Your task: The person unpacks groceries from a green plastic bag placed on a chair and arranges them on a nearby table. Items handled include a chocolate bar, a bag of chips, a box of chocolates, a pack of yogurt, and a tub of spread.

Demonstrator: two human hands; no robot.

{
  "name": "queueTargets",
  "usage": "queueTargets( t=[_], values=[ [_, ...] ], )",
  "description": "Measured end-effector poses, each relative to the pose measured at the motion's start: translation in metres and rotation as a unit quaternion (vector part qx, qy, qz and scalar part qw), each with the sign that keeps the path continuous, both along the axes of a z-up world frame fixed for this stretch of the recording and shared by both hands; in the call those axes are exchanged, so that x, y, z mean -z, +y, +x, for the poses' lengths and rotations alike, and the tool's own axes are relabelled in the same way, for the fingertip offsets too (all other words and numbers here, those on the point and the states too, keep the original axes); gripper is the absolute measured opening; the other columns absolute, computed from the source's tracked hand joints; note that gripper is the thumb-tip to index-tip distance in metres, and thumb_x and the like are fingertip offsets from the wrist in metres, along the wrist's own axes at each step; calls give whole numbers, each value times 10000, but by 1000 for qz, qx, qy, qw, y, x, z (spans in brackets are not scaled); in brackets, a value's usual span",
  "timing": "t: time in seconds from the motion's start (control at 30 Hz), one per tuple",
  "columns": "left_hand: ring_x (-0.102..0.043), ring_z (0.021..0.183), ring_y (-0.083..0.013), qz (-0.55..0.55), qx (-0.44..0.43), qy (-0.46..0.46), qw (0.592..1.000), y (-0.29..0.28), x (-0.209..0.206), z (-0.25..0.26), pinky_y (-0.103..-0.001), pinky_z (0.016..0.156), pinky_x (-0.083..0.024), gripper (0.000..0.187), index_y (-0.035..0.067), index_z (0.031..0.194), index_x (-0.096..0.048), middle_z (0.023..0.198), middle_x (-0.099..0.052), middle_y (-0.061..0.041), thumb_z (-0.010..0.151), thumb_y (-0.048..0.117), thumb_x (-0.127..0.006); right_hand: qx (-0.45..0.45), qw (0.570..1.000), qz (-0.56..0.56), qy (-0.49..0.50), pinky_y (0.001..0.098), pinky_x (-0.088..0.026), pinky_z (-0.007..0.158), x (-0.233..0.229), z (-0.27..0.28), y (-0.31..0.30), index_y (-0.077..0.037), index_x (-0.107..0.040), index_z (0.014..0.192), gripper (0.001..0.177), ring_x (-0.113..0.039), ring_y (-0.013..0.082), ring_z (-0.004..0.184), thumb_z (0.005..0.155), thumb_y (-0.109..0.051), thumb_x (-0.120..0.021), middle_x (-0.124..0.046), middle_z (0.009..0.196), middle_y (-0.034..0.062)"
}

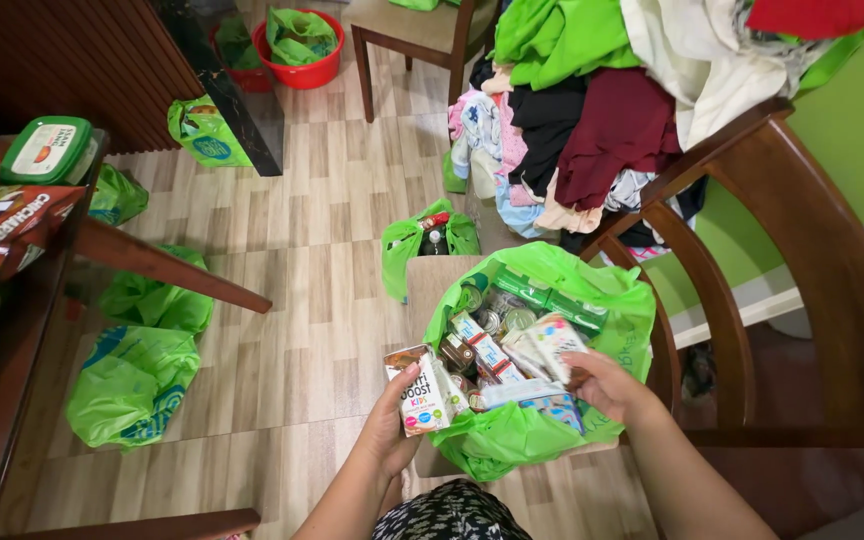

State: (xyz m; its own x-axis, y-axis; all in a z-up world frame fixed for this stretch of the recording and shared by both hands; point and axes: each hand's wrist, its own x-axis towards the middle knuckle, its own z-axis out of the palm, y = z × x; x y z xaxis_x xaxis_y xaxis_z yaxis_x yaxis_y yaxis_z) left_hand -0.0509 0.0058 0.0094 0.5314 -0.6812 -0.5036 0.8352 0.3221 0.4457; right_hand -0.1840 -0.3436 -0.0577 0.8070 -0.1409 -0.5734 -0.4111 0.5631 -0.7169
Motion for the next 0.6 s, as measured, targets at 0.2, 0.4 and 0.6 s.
queueTargets(
  t=[0.2, 0.4, 0.6],
  values=[
    [-700, 1122, -285, -80, -8, 50, 996, -13, -9, -17, -472, 1027, -526, 586, 80, 1301, -644, 1239, -730, -126, 876, 482, -672, 55, 987, 102, -111, 486, -529, 997, -28, -25, 4, 45, -559, 1326, 701, -712, 332, 1043, 779, -359, -733, -727, 1171, 211],
    [-594, 1279, -334, -224, -78, 51, 970, -13, -28, -31, -520, 1075, -460, 771, 120, 1428, -563, 1402, -631, -122, 834, 598, -680, -39, 930, 278, -238, 564, -402, 1160, -51, -7, 67, 34, -503, 1497, 733, -616, 346, 1102, 916, -308, -791, -631, 1235, 242],
    [-555, 1315, -363, -276, -119, 43, 953, 28, -39, -39, -549, 1105, -420, 865, 152, 1436, -561, 1432, -609, -124, 759, 679, -666, -124, 922, 312, -193, 524, -420, 1115, -91, 17, 146, 15, -497, 1436, 833, -556, 418, 1277, 765, -361, -817, -581, 1401, 254]
  ],
)
